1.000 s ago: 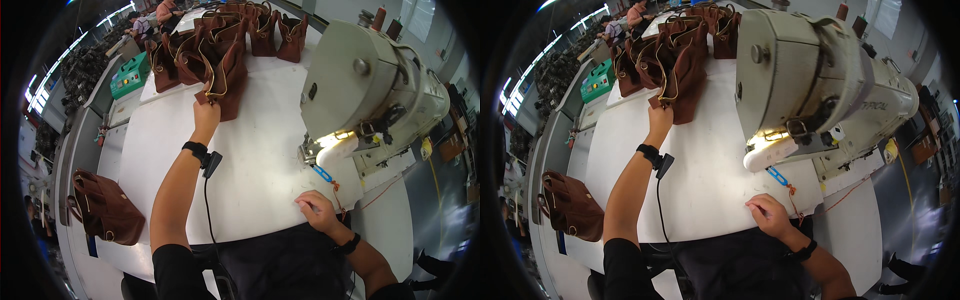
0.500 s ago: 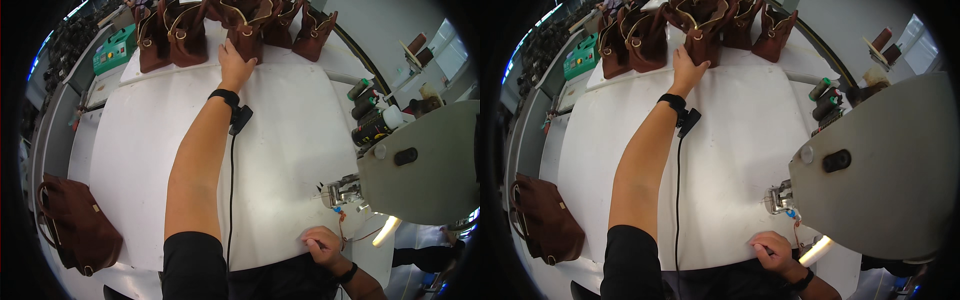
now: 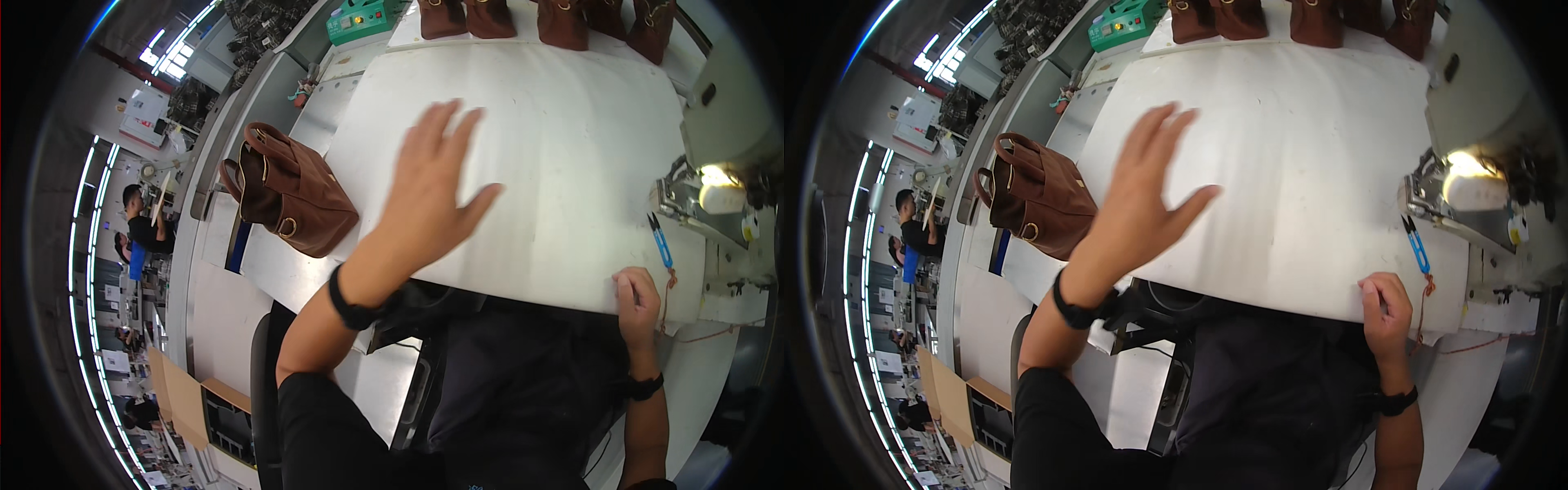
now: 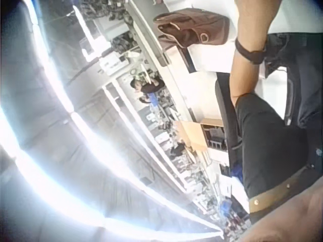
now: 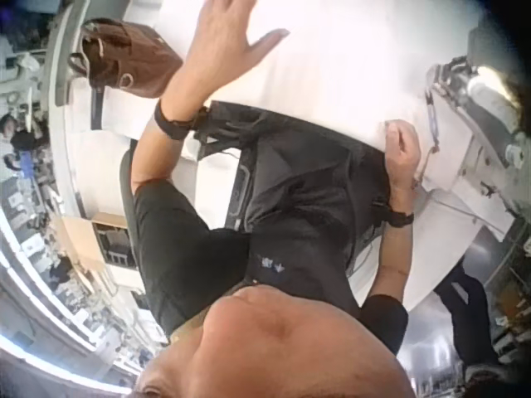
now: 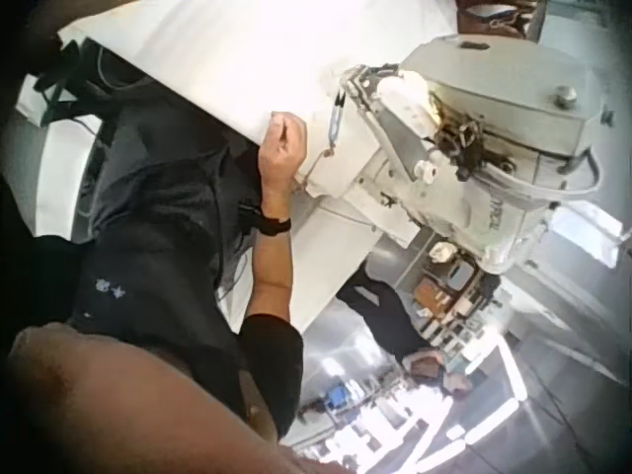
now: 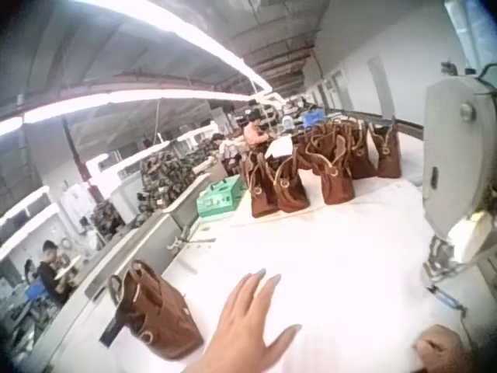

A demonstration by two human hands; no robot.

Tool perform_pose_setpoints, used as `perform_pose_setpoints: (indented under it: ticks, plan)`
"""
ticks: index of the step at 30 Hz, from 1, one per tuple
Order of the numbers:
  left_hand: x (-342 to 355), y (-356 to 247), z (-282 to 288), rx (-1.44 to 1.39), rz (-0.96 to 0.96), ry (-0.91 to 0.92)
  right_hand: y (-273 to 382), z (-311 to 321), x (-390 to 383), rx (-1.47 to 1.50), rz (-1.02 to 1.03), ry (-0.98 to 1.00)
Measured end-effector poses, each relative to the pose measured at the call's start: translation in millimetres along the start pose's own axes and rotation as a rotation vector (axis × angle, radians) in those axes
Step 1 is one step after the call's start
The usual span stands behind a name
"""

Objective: Sewing a zipper and assembling parts of a brown leather bag using an industrial sewing machine.

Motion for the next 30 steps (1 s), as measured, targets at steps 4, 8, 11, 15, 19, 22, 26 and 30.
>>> perform_pose_setpoints:
  ticks: [4, 8, 11, 15, 19, 22, 26, 30]
  plan:
    - [-56.7, 80.0, 105.6, 0.510, 0.188, -0.302, -5.2, -3.0, -0.9, -0.005, 0.086, -0.035]
    - [-69.4, 219.8, 180.2, 0.494, 0.630, -0.189, -6.5, 4.4, -4.8, 0.031, 0.104, -0.069]
    - [-101.7, 302.1, 181.7, 0.324, 0.765, -0.058, -7.1, 9.8, -9.9, 0.064, 0.089, -0.096]
    - [-122.1, 344.3, 186.0, -0.087, 0.814, -0.003, -6.0, -1.7, -4.8, 0.095, 0.104, -0.027]
    - [-63.5, 290.6, 149.6, 0.148, 0.450, 0.115, -15.1, 3.6, -12.0, 0.115, 0.093, -0.121]
    - [-23.3, 219.4, 139.6, 0.140, 0.209, 0.116, -15.6, 6.9, -12.2, 0.039, 0.075, -0.097]
    - [13.5, 109.4, 129.4, -0.013, 0.216, 0.140, -8.4, 8.7, -6.2, 0.077, 0.039, -0.093]
    - [40.7, 45.7, 99.7, -0.127, 0.077, 0.187, -0.3, 7.2, 0.7, 0.171, -0.032, -0.081]
Point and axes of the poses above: each hand's wrist, its own x-axis towards the middle knuckle, its own z-axis out of the back of the hand, y = z × x, the point moved 2 cm from there along x, towards the middle knuckle, and after that the axes turned 1 degree about x, right-handed, at the moved point
